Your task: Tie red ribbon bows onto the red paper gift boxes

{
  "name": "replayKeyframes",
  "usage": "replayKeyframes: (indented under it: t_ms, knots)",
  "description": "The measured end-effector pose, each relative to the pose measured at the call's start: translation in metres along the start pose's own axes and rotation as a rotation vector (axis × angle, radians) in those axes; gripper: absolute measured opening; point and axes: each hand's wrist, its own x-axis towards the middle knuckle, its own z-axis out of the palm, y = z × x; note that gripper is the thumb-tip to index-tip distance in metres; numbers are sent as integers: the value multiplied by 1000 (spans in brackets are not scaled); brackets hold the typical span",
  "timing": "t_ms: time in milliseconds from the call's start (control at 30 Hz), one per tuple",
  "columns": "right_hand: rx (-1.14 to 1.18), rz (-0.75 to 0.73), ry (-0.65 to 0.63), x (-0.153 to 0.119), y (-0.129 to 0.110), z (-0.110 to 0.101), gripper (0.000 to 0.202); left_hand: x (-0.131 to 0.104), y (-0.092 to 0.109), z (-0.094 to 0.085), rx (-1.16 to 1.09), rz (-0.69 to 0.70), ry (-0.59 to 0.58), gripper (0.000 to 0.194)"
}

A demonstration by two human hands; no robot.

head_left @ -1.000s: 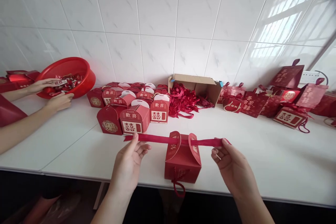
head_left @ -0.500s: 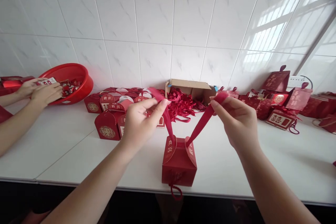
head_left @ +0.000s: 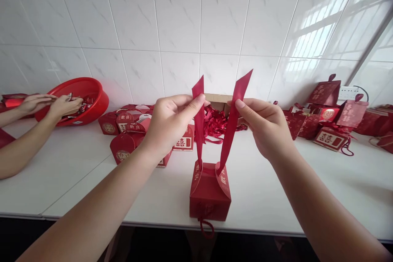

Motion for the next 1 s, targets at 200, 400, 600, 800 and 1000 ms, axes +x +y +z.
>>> replayKeyframes:
  t_ms: [200, 400, 600, 800, 1000]
  knots:
    - [106, 51, -6, -1, 6, 0, 13, 4, 1, 2, -25, 42, -78, 29]
    - [91, 94, 5, 1, 3, 3, 15, 6, 3, 6, -81, 24, -139, 30]
    - [52, 128, -20, 3, -2, 12, 17, 3, -1, 11, -163, -34, -249, 32]
    - [172, 259, -165, 0, -5, 18, 13, -7, -6, 15, -87, 16, -236, 62]
    - [153, 321, -74, -2, 4, 18, 14, -13, -10, 16, -96, 72, -150, 67]
